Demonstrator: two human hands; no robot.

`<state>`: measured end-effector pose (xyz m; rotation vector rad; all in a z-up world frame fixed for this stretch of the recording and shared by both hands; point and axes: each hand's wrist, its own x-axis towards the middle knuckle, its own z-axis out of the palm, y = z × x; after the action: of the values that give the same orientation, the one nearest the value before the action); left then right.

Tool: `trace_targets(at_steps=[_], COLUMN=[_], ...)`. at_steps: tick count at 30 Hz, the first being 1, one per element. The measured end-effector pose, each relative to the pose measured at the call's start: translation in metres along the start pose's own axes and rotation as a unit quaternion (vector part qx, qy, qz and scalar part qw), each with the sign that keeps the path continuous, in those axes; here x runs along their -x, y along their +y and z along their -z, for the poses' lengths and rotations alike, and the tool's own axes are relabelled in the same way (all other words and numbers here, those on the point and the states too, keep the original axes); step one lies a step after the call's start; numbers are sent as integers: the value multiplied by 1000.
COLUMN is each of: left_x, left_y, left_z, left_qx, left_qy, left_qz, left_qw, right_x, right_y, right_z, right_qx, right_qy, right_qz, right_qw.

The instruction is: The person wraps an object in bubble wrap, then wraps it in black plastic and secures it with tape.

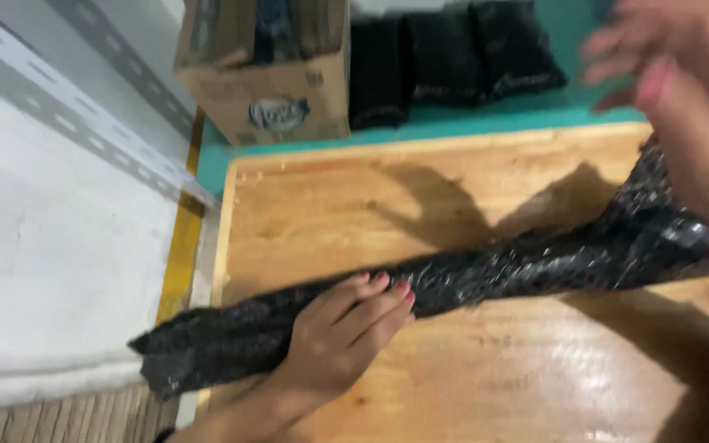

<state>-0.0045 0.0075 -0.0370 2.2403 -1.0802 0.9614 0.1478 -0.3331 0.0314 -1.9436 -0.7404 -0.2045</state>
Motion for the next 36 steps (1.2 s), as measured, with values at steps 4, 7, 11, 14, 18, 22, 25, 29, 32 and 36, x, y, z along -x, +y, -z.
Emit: trace_targets(at_steps=[4,7,11,14,18,22,25,29,32,36], left_x=[7,33,15,34,46,53,31,62,28,24], left_y=[-7,-24,-9,-22,-29,-45,-32,-49,-19,-15], left_z=[-9,-33,-18,-35,-53,-54,-31,-61,-39,-33], left_qx=[-20,-48,23,-16,81,236,137,185,-22,-19], left_qy=[23,20,-39,-26,-112,-246,-221,-377,-107,-43], left_qz=[-15,-41,88,105,268,402,282,278,200,139], left_qw=[999,998,995,994,953,850,923,864,974,989], right_x=[-81,-122,-153,-155,-145,-146,-159,-154,-148,-128], right_y=[4,43,64,48,21,21,40,14,7,-17], right_z=[25,30,19,14,9,15,24,27,28,26], right_qx=[-267,-314,-313,-280,-251,-305,-373,-400,-399,-413], right_qy=[289,221,315,359,367,361,364,349,358,334], right_qz=[-196,-125,-204,-200,-235,-250,-261,-300,-304,-282], right_qw=[898,915,873,868,864,845,812,792,787,799])
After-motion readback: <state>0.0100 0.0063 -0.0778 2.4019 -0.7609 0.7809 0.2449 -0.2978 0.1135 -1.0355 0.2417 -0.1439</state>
